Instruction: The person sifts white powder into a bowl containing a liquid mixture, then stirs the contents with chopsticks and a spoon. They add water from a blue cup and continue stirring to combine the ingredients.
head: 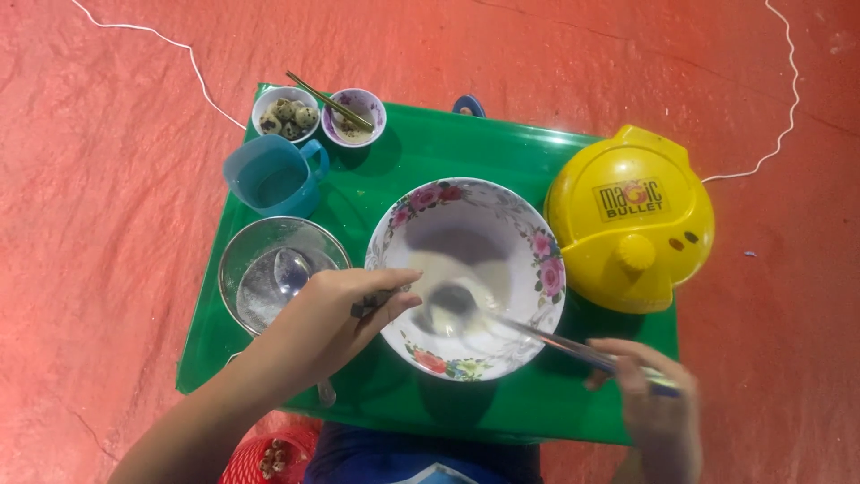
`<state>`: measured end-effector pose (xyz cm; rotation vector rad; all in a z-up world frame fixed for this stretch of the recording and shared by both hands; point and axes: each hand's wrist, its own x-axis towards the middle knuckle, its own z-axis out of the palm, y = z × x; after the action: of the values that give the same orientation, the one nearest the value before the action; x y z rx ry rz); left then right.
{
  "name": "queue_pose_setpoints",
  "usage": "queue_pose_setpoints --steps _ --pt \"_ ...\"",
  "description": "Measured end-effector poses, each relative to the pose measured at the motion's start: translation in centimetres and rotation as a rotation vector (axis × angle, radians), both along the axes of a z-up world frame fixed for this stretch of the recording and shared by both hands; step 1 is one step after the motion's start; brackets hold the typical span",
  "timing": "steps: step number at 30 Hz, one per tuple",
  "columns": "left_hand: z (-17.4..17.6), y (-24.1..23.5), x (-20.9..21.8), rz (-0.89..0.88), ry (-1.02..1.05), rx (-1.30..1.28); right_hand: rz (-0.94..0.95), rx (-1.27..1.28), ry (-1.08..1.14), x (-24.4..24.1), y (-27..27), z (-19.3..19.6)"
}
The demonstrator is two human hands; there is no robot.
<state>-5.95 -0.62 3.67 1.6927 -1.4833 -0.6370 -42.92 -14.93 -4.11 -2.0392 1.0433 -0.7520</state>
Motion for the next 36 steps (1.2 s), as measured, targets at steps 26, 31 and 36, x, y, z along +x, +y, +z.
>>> queue_pose_setpoints --steps 26,31,36 --pt "0.3 -0.8 -0.3 -0.117 0.094 0.031 0.129 -0.212 -0.004 3.7 -0.6 -0.6" --pt "0.4 -0.3 -0.3 -0.222 0.170 0.134 -0.176 0.032 0.049 2.3 -0.8 0.1" --pt "1.0 -0.5 -0.1 -0.211 0.225 0.231 -0.195 -0.217 -0.109 2.8 -0.9 -0.2"
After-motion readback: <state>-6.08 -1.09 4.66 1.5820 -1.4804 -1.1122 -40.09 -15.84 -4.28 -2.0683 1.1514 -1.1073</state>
